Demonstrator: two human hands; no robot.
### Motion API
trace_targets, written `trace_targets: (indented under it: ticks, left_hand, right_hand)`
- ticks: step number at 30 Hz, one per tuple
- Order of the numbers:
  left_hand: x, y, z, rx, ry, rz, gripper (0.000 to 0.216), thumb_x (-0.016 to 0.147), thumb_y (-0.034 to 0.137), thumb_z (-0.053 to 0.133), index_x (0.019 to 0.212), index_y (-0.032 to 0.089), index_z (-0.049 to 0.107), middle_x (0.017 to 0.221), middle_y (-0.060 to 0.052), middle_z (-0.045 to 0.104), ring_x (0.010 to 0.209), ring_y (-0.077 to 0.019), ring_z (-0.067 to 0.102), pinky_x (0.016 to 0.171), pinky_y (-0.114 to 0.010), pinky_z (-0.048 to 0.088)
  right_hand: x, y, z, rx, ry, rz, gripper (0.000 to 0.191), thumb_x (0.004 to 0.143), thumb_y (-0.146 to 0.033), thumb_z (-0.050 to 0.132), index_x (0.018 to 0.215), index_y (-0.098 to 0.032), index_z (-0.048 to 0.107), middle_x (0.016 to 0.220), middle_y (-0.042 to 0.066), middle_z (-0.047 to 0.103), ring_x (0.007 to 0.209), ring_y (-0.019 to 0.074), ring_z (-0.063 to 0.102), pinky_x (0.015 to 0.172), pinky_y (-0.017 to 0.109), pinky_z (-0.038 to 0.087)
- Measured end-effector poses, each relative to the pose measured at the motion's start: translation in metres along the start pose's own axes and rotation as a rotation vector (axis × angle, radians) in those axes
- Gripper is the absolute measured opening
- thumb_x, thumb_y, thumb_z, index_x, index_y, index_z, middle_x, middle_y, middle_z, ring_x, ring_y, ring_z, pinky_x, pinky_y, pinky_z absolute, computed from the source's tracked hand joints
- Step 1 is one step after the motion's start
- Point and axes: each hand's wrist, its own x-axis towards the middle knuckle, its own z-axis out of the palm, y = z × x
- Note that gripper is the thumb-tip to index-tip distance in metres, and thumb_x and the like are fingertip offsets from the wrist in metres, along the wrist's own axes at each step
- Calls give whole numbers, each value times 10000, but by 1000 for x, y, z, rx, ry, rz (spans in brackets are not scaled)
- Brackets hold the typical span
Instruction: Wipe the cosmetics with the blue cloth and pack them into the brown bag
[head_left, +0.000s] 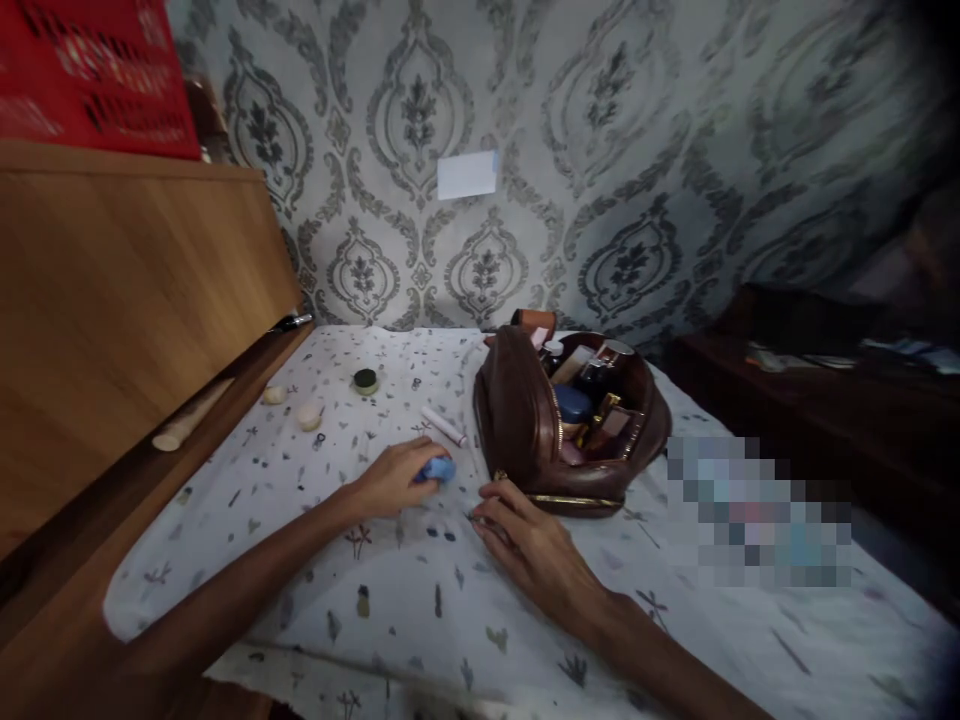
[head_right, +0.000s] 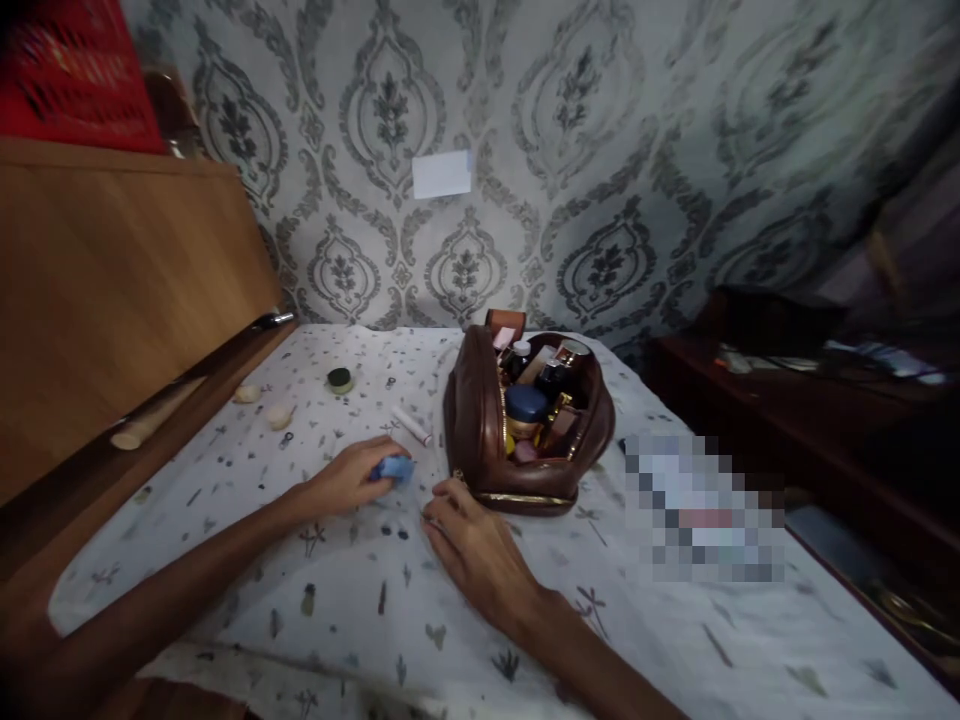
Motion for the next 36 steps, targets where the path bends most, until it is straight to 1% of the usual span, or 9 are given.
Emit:
trace_targets:
  ticks: [4,7,11,14,20,27,30,33,36]
  left_hand:
    - [-4,-34,-19,58,291,-128,259,842,178,510,1063,197,646,1027,-60,677,950,-225,633,840,-324,491]
    - [-15,-56,-38,283,459,-325,299,880,197,505,1153,200,629,1124,-89,656,1025,-254,618,889,-359,493]
    - [-35,-83,-62,572,485,-681,327,923,215,482,1228,195,599,1235,-154,600,1189,-327,541,933,-431,492]
    - [-45,-97,-70,585,464,-813,313,933,223,461,1208,171,603,1248,-198,585,1203,-370,521,914,-486,500]
    - [-46,-106,-69,454,496,-745,327,906,216,483,1197,135,608,1198,-216,617,1140,-378,571,882,-478,502]
    - [-35,-116,-61,210,544,-582,217,895,364,544,957,197,668,766,-16,672,699,-201,650,685,-291,524]
    - [-38,-127,-69,233,660,-623,246,901,339,515,1060,198,639,931,-64,688,906,-248,659,836,-340,525]
    - [-47,-146,-91,300,803,-718,331,901,262,448,1187,147,569,1219,-184,602,1214,-342,541,1027,-459,436]
    - [-53,-168,-112,315,811,-754,319,847,220,475,1124,96,572,1229,-261,568,1261,-409,483,1058,-549,380]
  right_hand:
    - [26,0,27,112,-32,115,194,909,-146,533,1070,-201,626,1213,124,600,897,192,679,835,355,566]
    - [44,-3,44,218,-48,162,206,878,-143,545,1055,-198,634,1137,104,613,807,173,649,768,340,554]
    - [55,-7,60,349,-8,206,166,888,-167,526,994,-195,650,1040,80,627,784,163,624,710,305,519]
    - [53,-6,66,388,48,217,153,891,-178,513,928,-193,661,971,65,635,780,163,611,712,301,499]
    - [48,0,67,414,103,211,153,882,-198,527,893,-182,679,865,50,648,757,169,602,684,299,484]
    - [49,-2,65,418,107,192,150,892,-215,544,893,-187,692,880,54,662,771,176,624,702,306,499]
    - [49,-2,64,420,93,200,149,887,-196,542,897,-189,691,885,51,664,773,170,624,691,294,493]
    - [49,-1,64,426,89,206,146,870,-172,550,903,-187,691,895,50,670,790,167,625,708,292,495]
    - [49,-1,64,428,83,222,154,865,-163,544,906,-181,692,899,52,669,786,166,624,710,293,492]
